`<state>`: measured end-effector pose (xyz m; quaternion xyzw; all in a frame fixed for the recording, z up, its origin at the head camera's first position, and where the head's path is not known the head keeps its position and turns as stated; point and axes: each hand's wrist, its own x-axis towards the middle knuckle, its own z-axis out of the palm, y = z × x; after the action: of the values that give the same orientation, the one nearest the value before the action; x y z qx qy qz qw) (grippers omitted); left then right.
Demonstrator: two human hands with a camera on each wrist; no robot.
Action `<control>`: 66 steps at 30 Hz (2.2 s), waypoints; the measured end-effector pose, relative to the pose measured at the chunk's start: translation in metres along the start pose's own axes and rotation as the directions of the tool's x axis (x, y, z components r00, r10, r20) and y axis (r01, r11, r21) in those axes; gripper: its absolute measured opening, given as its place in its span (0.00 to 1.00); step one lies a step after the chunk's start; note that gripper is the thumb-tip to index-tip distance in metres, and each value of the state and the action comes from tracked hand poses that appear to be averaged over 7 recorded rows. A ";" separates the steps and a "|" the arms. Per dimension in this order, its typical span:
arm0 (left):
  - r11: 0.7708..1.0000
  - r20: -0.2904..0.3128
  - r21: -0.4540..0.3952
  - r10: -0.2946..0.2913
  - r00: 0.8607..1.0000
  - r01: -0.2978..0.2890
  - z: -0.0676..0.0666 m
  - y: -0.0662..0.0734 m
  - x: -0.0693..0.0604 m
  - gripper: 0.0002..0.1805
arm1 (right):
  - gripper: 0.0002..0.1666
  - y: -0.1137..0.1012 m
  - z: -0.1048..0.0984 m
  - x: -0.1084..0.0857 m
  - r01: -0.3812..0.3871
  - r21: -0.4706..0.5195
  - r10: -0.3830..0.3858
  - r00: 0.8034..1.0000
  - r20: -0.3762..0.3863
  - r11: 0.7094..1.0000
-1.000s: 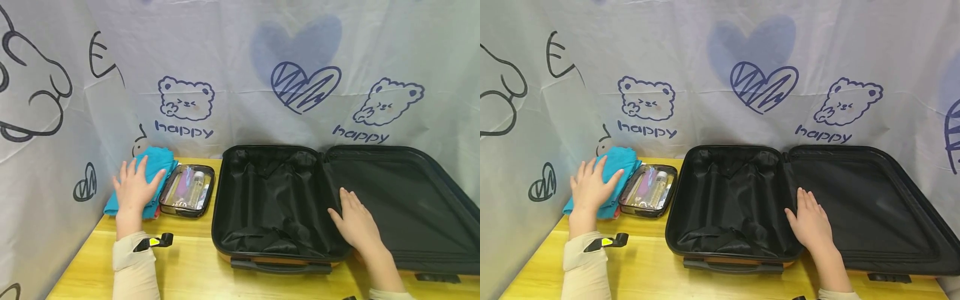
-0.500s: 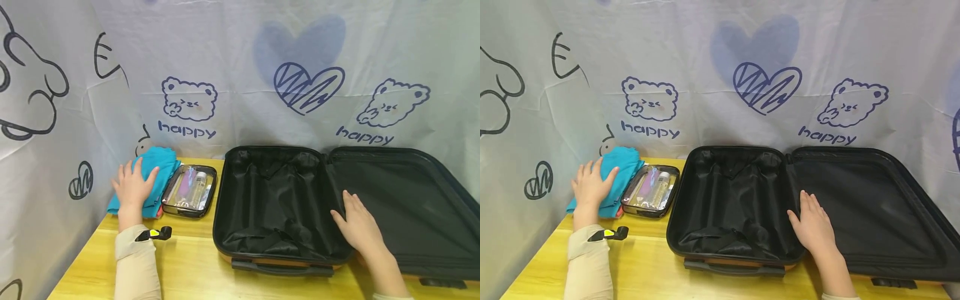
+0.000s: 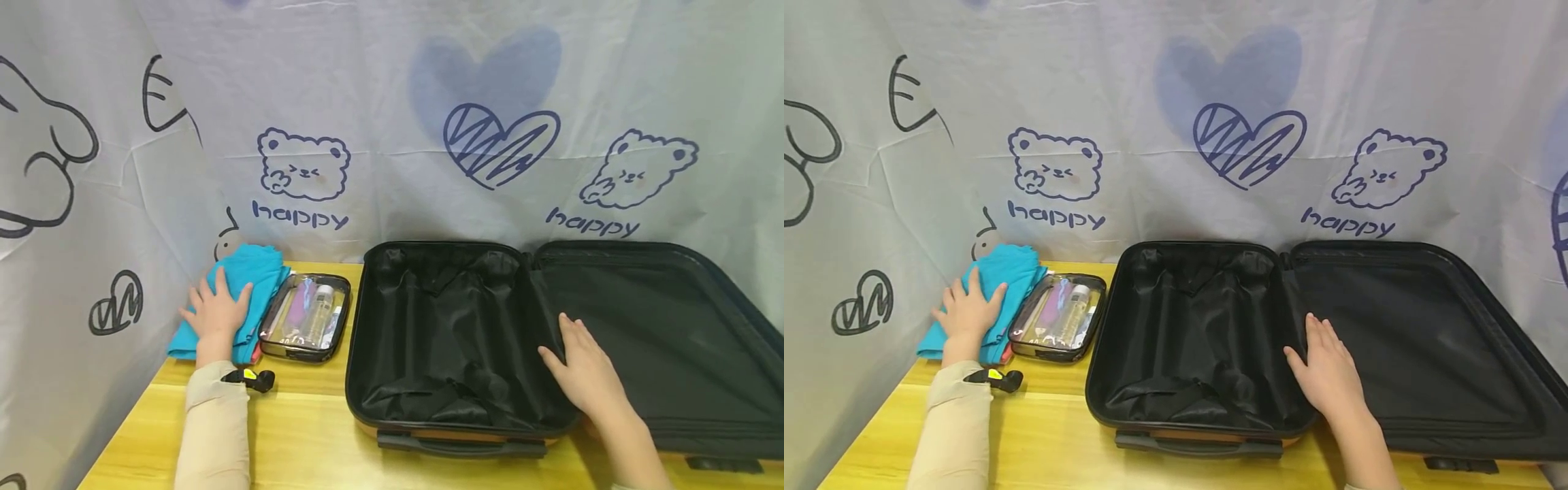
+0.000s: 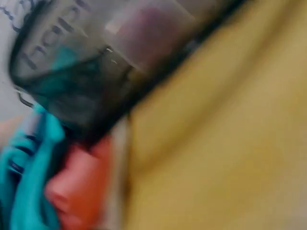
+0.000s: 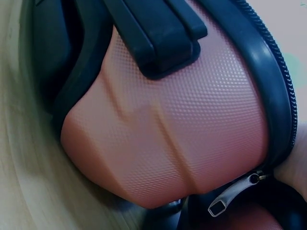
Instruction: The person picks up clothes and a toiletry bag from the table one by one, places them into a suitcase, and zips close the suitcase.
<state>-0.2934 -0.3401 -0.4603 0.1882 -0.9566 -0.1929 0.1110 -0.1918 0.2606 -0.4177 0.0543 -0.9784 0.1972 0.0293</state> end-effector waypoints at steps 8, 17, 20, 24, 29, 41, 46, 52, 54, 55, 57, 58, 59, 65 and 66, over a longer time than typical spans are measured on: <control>0.995 0.013 -0.021 -0.098 0.995 0.098 0.015 -0.009 -0.005 0.53 | 0.48 0.003 0.000 -0.003 -0.001 0.029 0.001 1.000 0.013 1.000; 0.986 -0.034 -0.016 -0.169 0.985 0.168 0.019 -0.007 -0.004 0.58 | 0.48 0.004 0.000 0.000 0.000 0.031 0.000 1.000 0.001 1.000; 0.984 -0.044 -0.005 -0.180 0.983 0.180 0.019 -0.006 -0.003 0.59 | 0.48 0.003 -0.001 0.000 -0.004 0.025 0.004 1.000 0.005 1.000; 0.978 -0.062 0.002 -0.207 0.976 0.207 0.019 -0.004 -0.002 0.63 | 0.48 0.001 -0.002 0.000 -0.010 0.028 0.009 1.000 0.013 1.000; 0.971 -0.081 0.012 -0.238 0.968 0.240 0.017 -0.003 -0.002 0.67 | 0.48 0.001 -0.003 -0.001 -0.007 0.032 0.007 1.000 0.014 0.999; 0.983 -0.097 0.061 -0.165 0.982 0.171 0.005 -0.006 -0.002 0.59 | 0.48 0.001 0.001 0.000 -0.003 0.045 0.003 1.000 0.011 0.999; 0.996 -0.220 0.030 -0.078 0.972 0.086 0.009 -0.003 -0.005 0.50 | 0.48 0.002 0.000 0.000 -0.005 0.044 0.005 1.000 0.008 0.999; 0.999 -0.368 -0.037 -0.046 0.929 0.035 0.008 0.001 -0.011 0.41 | 0.49 0.001 0.000 0.004 0.005 0.044 -0.005 1.000 0.011 0.999; 0.999 -0.389 -0.050 -0.034 0.921 0.015 0.006 0.003 -0.012 0.40 | 0.49 0.001 0.001 0.004 0.001 0.043 -0.001 1.000 0.013 0.999; 0.999 -0.393 -0.050 -0.027 0.919 0.008 0.006 0.004 -0.012 0.39 | 0.49 0.002 0.001 0.004 0.000 0.041 -0.001 1.000 0.012 0.999; 0.999 -0.400 -0.051 -0.017 0.916 -0.003 0.004 0.006 -0.012 0.37 | 0.49 0.002 0.002 0.003 -0.002 0.042 0.002 1.000 0.014 0.999; 0.999 -0.403 -0.050 -0.012 0.915 -0.009 0.003 0.008 -0.012 0.36 | 0.49 0.002 0.002 0.003 -0.003 0.043 0.002 1.000 0.014 0.999; 0.998 -0.408 -0.052 -0.005 0.913 -0.018 0.003 0.009 -0.013 0.35 | 0.49 0.002 0.003 0.003 -0.003 0.043 0.002 1.000 0.014 0.999; 0.993 -0.446 -0.034 0.083 0.891 -0.110 -0.002 0.020 -0.013 0.26 | 0.48 0.002 0.003 0.002 0.001 0.050 -0.001 1.000 0.007 0.999; 0.992 -0.455 -0.023 0.101 0.885 -0.125 -0.002 0.022 -0.013 0.25 | 0.48 0.001 0.003 0.001 0.001 0.052 -0.001 1.000 0.006 0.999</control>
<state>-0.2880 -0.3169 -0.4510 0.1689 -0.9083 -0.1617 0.3468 -0.1934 0.2608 -0.4206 0.0561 -0.9730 0.2224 0.0250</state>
